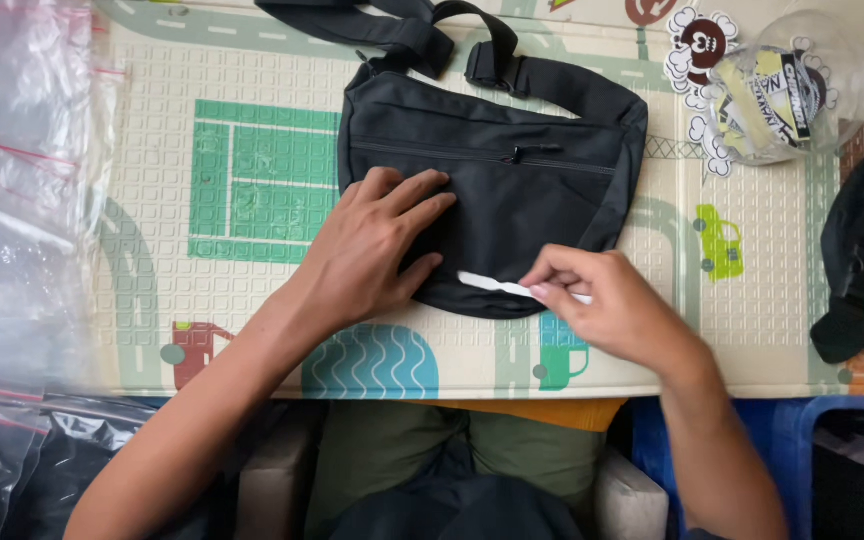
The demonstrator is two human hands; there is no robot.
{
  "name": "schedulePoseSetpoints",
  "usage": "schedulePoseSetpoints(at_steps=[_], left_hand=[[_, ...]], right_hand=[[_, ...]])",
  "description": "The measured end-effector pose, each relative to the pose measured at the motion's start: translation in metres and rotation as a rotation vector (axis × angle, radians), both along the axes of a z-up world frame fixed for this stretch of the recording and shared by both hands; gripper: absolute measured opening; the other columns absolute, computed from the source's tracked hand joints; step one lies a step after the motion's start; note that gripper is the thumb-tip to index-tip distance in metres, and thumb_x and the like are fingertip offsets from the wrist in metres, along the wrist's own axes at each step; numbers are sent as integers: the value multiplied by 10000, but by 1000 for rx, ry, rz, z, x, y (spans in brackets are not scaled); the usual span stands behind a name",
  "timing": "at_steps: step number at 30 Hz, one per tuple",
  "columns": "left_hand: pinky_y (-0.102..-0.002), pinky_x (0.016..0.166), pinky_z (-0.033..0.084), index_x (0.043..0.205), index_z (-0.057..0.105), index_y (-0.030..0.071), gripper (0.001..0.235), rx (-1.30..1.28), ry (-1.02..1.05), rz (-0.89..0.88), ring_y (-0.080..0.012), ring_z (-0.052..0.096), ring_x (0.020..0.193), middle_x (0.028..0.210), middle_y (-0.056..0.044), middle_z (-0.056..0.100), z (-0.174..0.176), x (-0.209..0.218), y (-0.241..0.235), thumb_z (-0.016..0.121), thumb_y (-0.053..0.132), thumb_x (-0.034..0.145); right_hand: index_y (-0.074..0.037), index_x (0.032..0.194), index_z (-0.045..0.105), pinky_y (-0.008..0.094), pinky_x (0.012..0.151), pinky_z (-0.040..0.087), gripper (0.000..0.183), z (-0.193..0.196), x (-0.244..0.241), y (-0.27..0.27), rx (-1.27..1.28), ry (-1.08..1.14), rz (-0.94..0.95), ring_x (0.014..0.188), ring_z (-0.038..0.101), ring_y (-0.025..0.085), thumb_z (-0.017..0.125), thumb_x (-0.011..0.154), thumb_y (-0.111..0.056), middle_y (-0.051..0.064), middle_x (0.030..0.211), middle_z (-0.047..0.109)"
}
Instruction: The person cleans a black sling bag using a white brush, then attaches a cartoon bear keychain to the zipper. They adjust the bag's strap and place the bag into a clear plastic zip-lock bag, sealing it.
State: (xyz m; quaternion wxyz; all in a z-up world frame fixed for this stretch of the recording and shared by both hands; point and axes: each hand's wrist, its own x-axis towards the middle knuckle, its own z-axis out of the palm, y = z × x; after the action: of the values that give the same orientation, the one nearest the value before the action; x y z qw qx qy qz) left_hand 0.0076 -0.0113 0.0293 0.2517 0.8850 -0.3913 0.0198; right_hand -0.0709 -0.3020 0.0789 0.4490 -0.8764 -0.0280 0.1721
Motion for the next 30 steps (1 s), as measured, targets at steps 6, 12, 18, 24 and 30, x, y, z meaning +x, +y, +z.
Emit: schedulePoseSetpoints(at_steps=[6,12,18,24,30], left_hand=[[-605,1255,379,1728,513,149,805,-40,-45,-13,-462,455,1565,1762,-164,488,-18,-8,0,604,559,1042],[-718,1402,90,1804,419,197,864,20,-48,-37,-534,204,1742,1881,-233,295,-16,-5,2,549,622,1063],[-707,1386,142,1809,404,193,908,50,-88,-22,-513,230,1739,1884,-207,314,-17,-6,1,575,630,1032],[-681,1400,149,1798,357,35,1039,59,-87,7,-480,230,1751,1892,-167,318,-18,-7,-1,611,640,993],[-683,1382,198,1792,372,32,1046,77,-105,22,-488,261,1740,1886,-176,332,-18,-7,-3,613,657,989]], right_hand=[[-149,1077,874,281,661,531,102,10,-6,-18,-276,93,59,722,758,103,783,1030,-141,-11,868,884],[-229,1235,875,297,550,472,206,37,11,-57,-641,302,-162,595,574,173,752,1090,-152,56,905,842],[-118,1236,763,515,566,508,63,-44,10,-112,-945,-490,-332,732,747,357,762,1230,-55,96,913,815],[60,1292,684,444,804,604,111,-39,-24,-24,-438,-742,-380,1001,816,365,625,1201,36,206,1110,798],[93,1471,592,428,829,540,230,3,-23,-33,-390,-781,-534,864,761,330,653,1253,132,206,939,723]])
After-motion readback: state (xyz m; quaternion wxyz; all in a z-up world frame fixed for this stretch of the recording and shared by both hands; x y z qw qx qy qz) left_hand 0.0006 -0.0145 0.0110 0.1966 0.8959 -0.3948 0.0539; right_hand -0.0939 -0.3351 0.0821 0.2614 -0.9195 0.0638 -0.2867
